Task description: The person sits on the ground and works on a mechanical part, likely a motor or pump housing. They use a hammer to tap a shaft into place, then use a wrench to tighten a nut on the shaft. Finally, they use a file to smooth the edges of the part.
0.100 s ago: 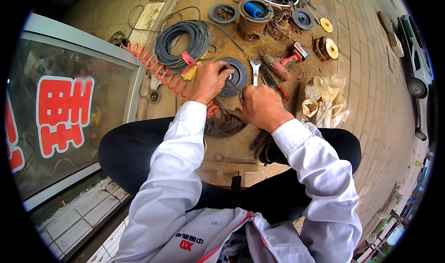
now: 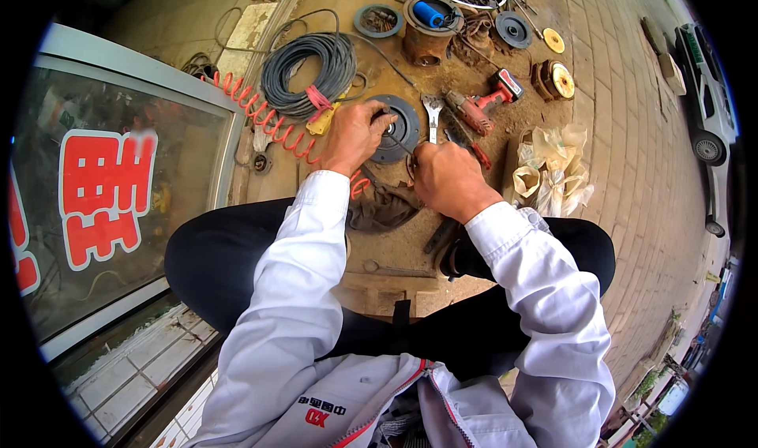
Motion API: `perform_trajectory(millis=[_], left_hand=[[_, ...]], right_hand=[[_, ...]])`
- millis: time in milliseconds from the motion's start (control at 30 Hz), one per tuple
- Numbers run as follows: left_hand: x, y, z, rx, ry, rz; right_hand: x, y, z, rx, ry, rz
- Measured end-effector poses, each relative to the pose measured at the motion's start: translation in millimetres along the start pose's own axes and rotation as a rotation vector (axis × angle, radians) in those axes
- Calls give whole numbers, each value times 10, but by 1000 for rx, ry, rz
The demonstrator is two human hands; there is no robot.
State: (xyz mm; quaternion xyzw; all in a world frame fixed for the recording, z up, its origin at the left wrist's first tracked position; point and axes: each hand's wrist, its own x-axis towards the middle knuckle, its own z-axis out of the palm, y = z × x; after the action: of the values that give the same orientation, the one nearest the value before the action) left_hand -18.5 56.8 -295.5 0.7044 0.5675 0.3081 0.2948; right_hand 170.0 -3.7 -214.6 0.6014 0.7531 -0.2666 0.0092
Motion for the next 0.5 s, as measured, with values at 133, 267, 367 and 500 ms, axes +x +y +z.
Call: perform_trajectory(millis=[133, 267, 367, 500], left_hand=[[14, -19, 15, 3, -12, 3], [23, -5, 15, -32, -11, -22], [24, 25, 6, -62, -5, -31], [-12, 34, 7, -10, 9, 8]], right_hand=[[3, 2, -18, 3, -10, -6], [32, 16, -20, -19, -40, 9], [40, 45, 34, -3, 5, -10], [46, 14, 79, 7, 11, -11]])
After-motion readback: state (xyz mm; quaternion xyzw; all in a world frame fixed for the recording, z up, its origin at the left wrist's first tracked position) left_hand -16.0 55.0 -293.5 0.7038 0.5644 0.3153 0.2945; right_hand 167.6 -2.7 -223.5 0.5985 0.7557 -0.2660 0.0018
